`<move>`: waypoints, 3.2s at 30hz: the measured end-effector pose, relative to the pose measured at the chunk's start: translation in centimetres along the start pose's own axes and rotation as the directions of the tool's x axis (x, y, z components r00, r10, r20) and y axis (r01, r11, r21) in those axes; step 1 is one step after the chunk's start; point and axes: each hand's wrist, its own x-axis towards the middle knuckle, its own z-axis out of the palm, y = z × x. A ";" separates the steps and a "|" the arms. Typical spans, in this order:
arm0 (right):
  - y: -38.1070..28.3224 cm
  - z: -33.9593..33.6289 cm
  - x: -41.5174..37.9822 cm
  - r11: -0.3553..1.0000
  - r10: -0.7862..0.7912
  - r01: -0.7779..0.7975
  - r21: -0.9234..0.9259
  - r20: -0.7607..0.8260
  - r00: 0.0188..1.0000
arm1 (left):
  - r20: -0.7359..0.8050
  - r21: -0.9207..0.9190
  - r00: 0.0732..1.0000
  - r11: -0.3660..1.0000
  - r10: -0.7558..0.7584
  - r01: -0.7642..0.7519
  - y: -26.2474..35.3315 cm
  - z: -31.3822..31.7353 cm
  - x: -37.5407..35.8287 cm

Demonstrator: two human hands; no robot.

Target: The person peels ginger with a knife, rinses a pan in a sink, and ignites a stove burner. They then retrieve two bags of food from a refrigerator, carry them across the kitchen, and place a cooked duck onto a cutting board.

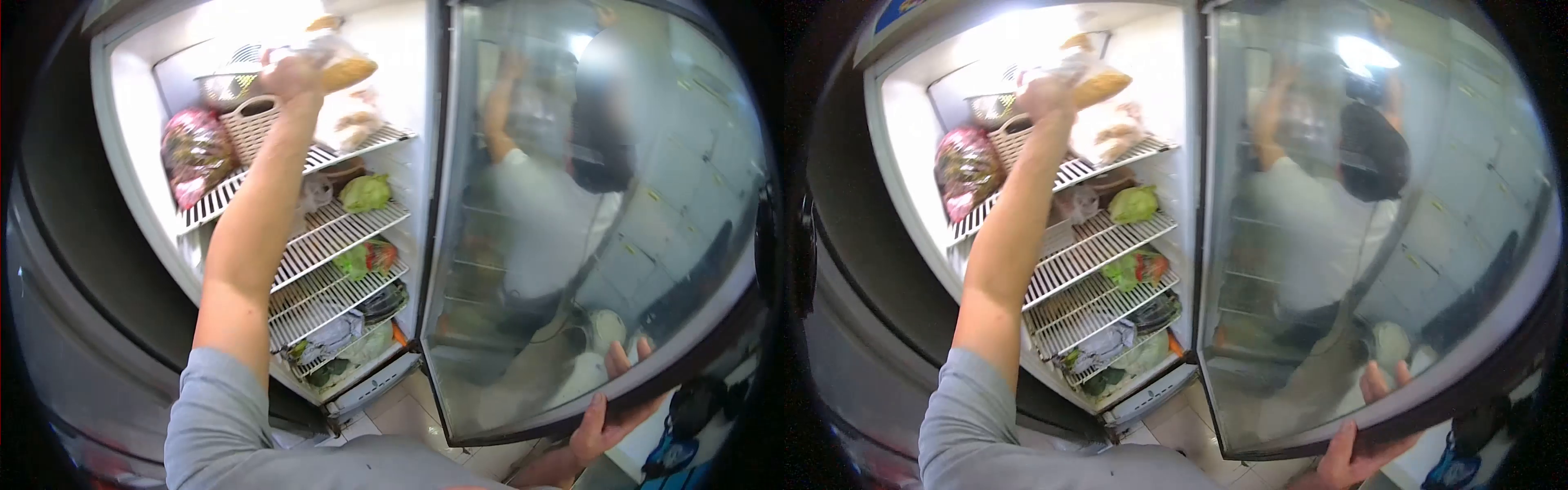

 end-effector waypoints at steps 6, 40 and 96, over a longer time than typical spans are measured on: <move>-0.3 -0.2 0.3 0.997 0.067 -0.066 0.032 -0.024 0.997 | 0.594 -0.024 0.753 0.929 -0.284 0.370 6.7 -7.6 -3.2; -12.9 13.9 -28.6 0.989 0.042 -0.131 0.069 0.715 0.697 | -0.636 0.282 0.767 0.902 -0.078 0.326 66.1 -23.8 -66.4; -106.6 2.6 -87.7 0.907 -0.255 0.068 -0.417 -0.670 -0.697 | -0.514 0.855 0.079 0.518 0.854 -0.035 123.4 -16.6 -96.8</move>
